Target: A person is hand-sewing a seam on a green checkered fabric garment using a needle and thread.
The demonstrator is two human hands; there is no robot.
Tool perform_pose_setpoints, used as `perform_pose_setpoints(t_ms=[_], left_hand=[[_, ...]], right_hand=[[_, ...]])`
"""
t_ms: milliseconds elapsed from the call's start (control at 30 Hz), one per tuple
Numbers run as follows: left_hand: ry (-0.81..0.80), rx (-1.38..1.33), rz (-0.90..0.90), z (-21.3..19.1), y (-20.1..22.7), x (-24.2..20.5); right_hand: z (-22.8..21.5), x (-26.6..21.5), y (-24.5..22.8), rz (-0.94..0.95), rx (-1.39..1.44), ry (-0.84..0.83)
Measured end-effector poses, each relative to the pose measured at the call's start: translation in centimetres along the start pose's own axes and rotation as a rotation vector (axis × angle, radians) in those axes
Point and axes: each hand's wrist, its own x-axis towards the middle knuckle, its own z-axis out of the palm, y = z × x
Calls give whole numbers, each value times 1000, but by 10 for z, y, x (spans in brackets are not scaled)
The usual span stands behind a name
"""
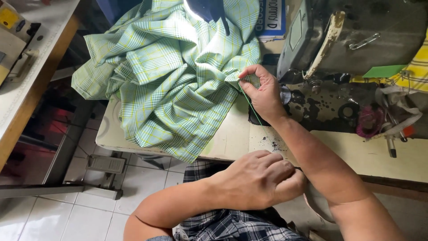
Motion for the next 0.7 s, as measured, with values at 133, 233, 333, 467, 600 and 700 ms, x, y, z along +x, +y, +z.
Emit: perform_pose_setpoints(t_ms=[133,233,333,467,600,700], left_hand=[[-155,-189,-116,13,-42,-20],[64,-175,-236,15,-98,-30],[202,-120,-371,14,-152,-46],[219,21,-453,14,-184,-51],[227,31,-472,21,-194,-55],[228,-15,-496,20,-190,-56]], right_hand=[[4,2,25,153,147,31],[6,4,31,266,316,74],[6,5,31,298,404,81],[7,5,28,341,488,100],[6,5,31,354,497,117],[6,3,32,380,517,118]])
